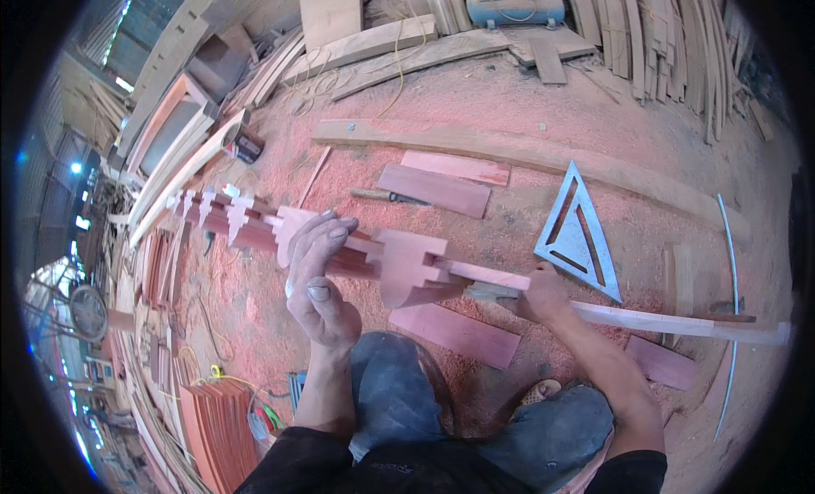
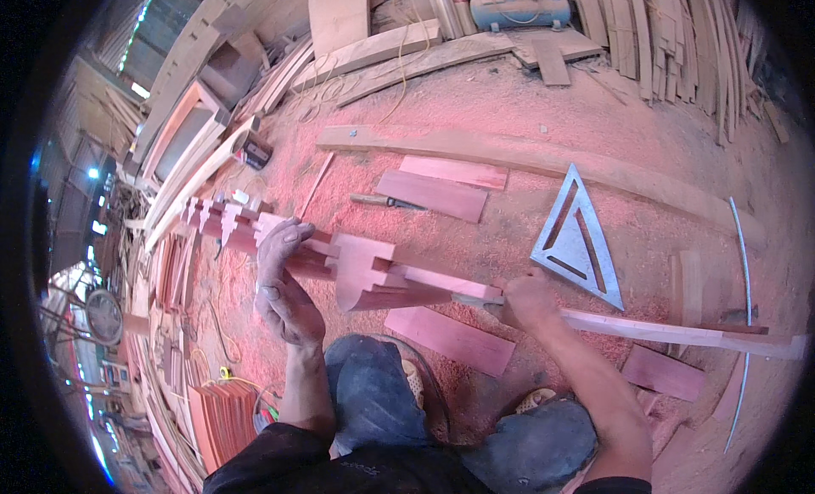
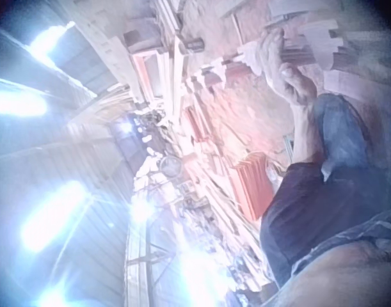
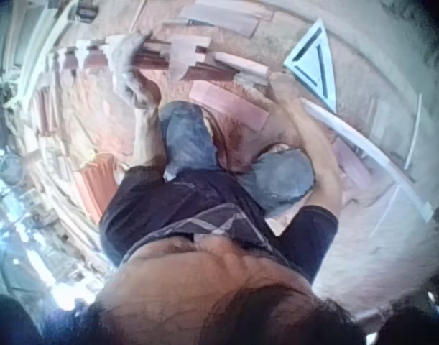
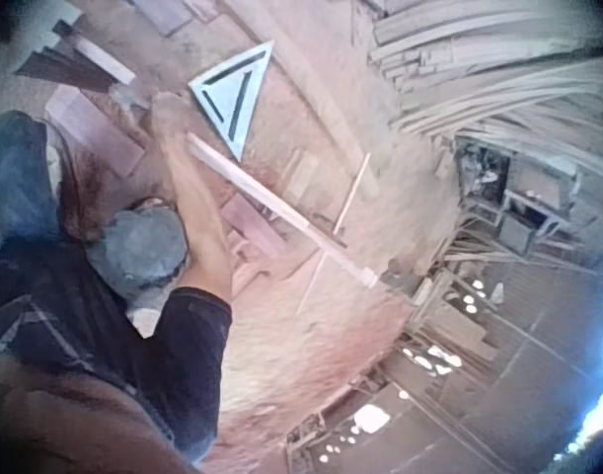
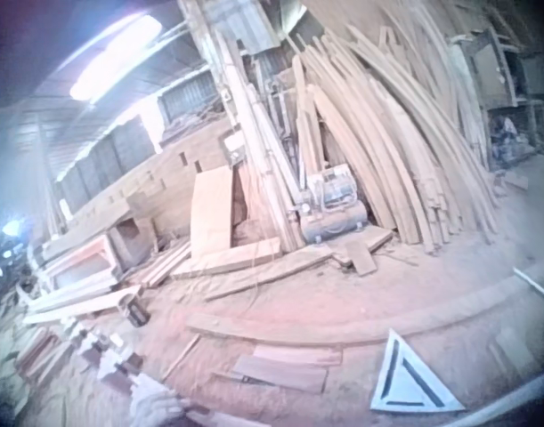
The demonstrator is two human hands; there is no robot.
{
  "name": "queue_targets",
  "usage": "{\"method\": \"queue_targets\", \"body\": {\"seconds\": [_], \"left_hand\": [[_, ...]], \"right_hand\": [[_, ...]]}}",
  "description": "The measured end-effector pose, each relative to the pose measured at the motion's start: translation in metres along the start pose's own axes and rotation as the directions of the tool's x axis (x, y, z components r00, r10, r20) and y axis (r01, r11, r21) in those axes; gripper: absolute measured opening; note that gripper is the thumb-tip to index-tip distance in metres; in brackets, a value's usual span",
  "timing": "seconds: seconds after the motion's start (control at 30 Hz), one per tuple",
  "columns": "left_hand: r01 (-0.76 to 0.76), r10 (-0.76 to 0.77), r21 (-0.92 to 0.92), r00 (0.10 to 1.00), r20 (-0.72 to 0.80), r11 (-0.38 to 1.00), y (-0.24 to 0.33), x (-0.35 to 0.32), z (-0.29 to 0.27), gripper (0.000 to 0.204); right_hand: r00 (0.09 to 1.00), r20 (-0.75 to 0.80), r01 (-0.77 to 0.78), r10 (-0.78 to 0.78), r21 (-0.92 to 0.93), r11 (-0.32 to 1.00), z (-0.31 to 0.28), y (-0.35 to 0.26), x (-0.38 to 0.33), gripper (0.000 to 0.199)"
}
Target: The person assembles small reddish wooden pieces into a larger structure using a nail gun and hammer. They align the pieces, drive nails, and tap them into place, gradually building a stepped assembly.
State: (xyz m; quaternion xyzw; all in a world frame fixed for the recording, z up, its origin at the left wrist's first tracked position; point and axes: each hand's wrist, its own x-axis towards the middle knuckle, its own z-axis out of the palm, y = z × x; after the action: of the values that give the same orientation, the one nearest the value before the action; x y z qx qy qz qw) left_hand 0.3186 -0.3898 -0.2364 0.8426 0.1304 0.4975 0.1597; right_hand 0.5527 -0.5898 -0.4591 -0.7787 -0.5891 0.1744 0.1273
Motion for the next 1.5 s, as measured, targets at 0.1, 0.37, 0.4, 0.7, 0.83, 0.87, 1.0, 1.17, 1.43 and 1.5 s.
{"method": "queue_targets", "body": {"seconds": [0.1, 0.37, 0.4, 0.7, 0.83, 0.87, 1.0, 1.17, 1.43, 1.5], "left_hand": [[-0.033, 0.03, -0.03, 0.996, -0.089, 0.999, 0.0, -0.002, -0.004, 0.063], [-0.006, -0.019, -0.117, 0.977, -0.213, 0.993, -0.008, -0.013, -0.034, 0.058], [0.026, -0.051, -0.116, 0.975, -0.218, 0.993, -0.008, -0.014, -0.039, 0.061], [0.043, -0.049, -0.069, 0.995, -0.087, 0.997, -0.007, -0.007, -0.068, 0.053], [0.029, -0.017, -0.129, 0.995, 0.095, 0.991, 0.008, 0.008, -0.065, 0.047], [0.029, -0.005, -0.171, 0.99, 0.143, 0.985, 0.013, 0.018, -0.062, 0.047], [-0.192, 0.217, -0.104, 0.902, 0.373, 0.976, 0.028, 0.075, -0.056, 0.029], [-0.274, 0.241, 0.046, 0.905, 0.351, 0.961, 0.01, 0.067, -0.092, 0.023], [0.506, -0.954, 0.81, 0.197, 0.227, 0.297, -0.04, -0.283, -0.221, 0.043], [0.47, -0.968, 0.863, 0.238, 0.075, 0.182, -0.015, -0.373, -0.23, 0.056]], "right_hand": [[0.999, -0.03, -0.012, 0.011, -0.023, 1.0, 0.006, 0.004, -0.001, 0.041], [0.983, -0.183, 0.035, 0.019, 0.286, 0.958, 0.001, -0.004, 0.003, 0.042], [0.988, -0.15, 0.026, 0.032, 0.367, 0.93, -0.003, -0.006, 0.003, 0.047], [0.963, -0.247, 0.181, -0.106, 0.304, 0.935, -0.029, -0.026, 0.001, 0.054], [0.945, -0.297, 0.211, -0.137, 0.232, 0.95, -0.019, -0.016, 0.005, 0.053], [0.937, -0.314, 0.22, -0.153, 0.189, 0.957, -0.014, -0.012, 0.006, 0.052], [0.984, -0.173, 0.065, -0.04, 0.138, 0.988, 0.009, 0.008, 0.005, 0.05], [0.997, -0.06, -0.042, 0.053, 0.175, 0.984, 0.019, 0.013, 0.005, 0.037], [0.995, -0.093, 0.046, -0.024, 0.236, 0.971, 0.02, 0.017, 0.002, 0.059], [0.981, -0.181, 0.082, -0.068, 0.073, 0.994, 0.029, 0.025, 0.001, 0.057]]}}
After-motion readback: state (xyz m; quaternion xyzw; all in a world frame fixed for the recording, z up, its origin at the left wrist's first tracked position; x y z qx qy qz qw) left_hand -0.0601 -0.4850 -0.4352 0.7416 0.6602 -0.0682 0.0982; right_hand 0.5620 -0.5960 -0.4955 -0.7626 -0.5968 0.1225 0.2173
